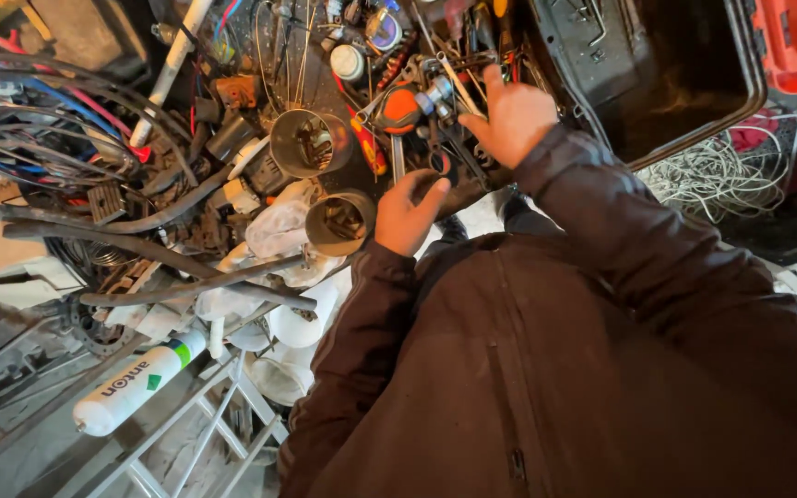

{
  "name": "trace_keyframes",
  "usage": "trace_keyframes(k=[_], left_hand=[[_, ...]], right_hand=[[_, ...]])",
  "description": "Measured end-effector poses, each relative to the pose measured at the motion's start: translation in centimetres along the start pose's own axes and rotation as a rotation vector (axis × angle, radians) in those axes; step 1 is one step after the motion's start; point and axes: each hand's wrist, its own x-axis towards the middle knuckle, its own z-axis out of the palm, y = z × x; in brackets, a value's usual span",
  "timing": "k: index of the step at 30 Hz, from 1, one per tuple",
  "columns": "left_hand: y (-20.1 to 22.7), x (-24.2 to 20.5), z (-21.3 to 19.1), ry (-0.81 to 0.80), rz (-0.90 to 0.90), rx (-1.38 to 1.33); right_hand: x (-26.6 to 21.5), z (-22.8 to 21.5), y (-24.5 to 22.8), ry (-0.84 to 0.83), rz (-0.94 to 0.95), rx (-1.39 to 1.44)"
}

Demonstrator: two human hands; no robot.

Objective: The person sorts through a cluttered collection of tools on a workbench, picking up various wrenches and screwdrivers. They move items around and place some into a red toolbox while continuing to sift through the pile.

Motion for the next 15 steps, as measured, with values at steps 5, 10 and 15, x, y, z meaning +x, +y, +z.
trace_keyframes(k=[5, 10, 15], left_hand=[[-2.8, 0.6, 0.0, -0.088, 0.012, -0.025], [-3.0, 1.5, 0.7, -0.149, 0.024, -0.108], [-2.2, 2.2, 0.8, -0.152, 0.038, -0.022]], right_hand=[[2.1, 2.1, 1.2, -0.153, -0.015, 0.023], [2.4, 2.5, 1.6, -0.16, 0.004, -0.013], [1.8, 1.3, 1.8, -0.007, -0.028, -0.007]])
